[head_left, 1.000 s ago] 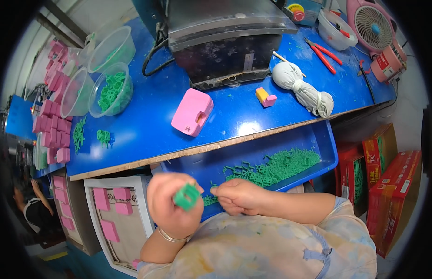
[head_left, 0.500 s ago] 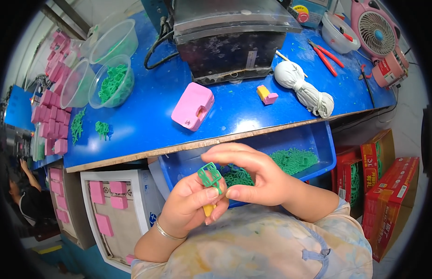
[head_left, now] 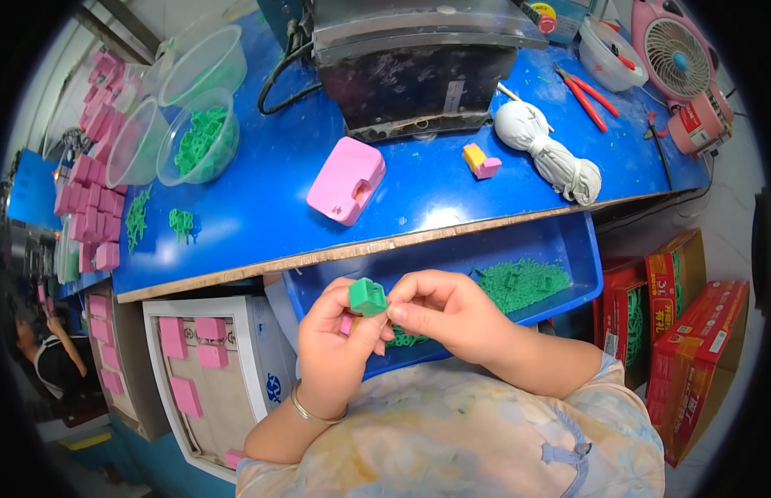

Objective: Placing green plastic figurines into pink molds and assembling components.

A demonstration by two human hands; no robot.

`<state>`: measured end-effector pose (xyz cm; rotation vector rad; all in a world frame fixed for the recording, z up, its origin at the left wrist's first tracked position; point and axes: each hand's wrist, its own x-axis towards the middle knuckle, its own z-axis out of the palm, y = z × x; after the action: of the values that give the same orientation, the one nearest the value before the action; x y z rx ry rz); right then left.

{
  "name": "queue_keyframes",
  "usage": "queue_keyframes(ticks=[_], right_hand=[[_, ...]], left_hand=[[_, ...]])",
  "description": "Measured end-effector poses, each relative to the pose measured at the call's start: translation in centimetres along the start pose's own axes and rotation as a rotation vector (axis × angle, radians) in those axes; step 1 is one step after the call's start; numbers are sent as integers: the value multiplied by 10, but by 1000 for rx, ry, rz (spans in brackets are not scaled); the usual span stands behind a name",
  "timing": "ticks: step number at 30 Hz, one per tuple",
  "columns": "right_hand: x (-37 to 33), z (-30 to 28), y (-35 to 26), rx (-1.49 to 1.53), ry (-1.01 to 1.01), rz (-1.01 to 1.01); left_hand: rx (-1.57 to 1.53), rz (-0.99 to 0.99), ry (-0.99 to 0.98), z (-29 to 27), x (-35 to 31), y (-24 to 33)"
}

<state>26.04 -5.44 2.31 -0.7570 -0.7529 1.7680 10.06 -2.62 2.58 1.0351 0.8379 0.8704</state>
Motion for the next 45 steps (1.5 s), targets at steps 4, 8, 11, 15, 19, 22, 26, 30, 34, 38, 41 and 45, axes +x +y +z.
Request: queue_keyframes(ticks=[4, 8, 11, 15, 19, 22, 26, 30, 34, 38, 41, 45], right_hand=[[4, -2, 2, 27, 23, 96], [4, -1, 2, -6, 60, 87], [5, -2, 3, -13, 62, 71], [6, -6, 7, 7, 70, 84], [5, -4, 7, 82, 92, 18], [3, -4, 4, 77, 85, 23], [1, -4, 3, 78, 59, 57], [-2, -3, 4, 85, 46, 54], [-3, -1, 3, 78, 44, 52], [-4, -2, 3, 64, 63, 44], [-6, 2, -4, -87, 110, -77], [-8, -1, -7, -521, 126, -346]], left_hand=[[-87, -36, -6, -3, 2, -8], [-47, 44, 5, -3, 2, -13], [-36, 53, 10, -3, 2, -14], [25, 128, -10, -1, 3, -12], [62, 165, -40, -10, 4, -15], [-34, 286, -37, -16, 9, -14], [41, 291, -72, -13, 8, 5], [358, 394, -95, -15, 11, 13], [438, 382, -80, -16, 8, 15], [501, 463, -82, -20, 7, 13], [381, 420, -3, -11, 5, 15], [172, 203, -66, -11, 1, 18]])
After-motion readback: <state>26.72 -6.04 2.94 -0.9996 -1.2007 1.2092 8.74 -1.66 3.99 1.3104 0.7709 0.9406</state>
